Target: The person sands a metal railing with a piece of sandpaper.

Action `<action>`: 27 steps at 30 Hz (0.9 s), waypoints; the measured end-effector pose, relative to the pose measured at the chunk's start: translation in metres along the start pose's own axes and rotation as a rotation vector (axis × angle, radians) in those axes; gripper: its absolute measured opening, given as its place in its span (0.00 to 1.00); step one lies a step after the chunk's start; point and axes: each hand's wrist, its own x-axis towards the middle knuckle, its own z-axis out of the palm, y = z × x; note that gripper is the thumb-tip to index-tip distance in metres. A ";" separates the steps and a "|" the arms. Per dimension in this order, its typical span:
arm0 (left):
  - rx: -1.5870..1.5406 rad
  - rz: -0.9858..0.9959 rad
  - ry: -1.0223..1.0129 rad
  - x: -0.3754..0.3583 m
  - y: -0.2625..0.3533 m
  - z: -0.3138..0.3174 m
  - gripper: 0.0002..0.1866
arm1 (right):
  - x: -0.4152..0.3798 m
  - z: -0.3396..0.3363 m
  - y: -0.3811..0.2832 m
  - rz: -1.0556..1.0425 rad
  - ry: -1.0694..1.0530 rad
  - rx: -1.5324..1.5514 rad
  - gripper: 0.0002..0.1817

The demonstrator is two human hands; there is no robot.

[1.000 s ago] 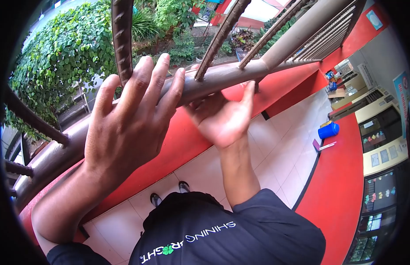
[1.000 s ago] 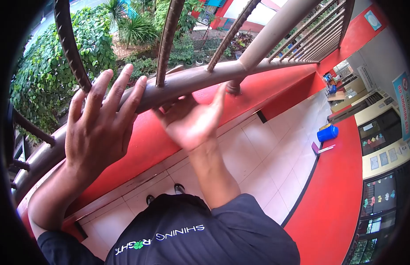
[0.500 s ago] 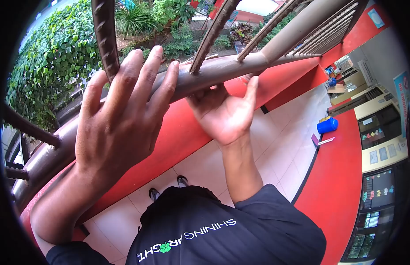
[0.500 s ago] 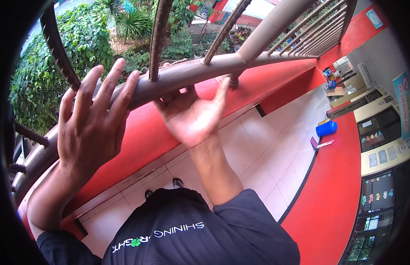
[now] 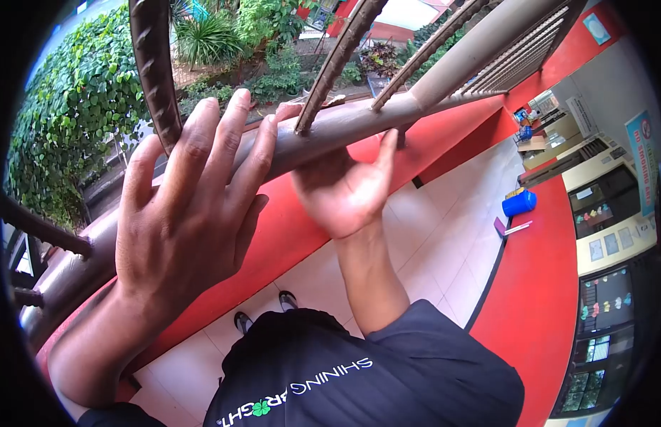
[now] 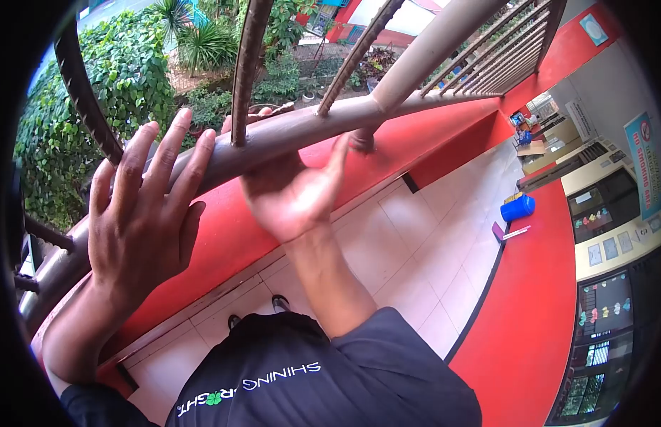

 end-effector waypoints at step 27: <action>0.044 -0.013 0.022 -0.001 0.000 0.004 0.39 | -0.001 -0.006 -0.017 -0.337 0.022 -0.164 0.48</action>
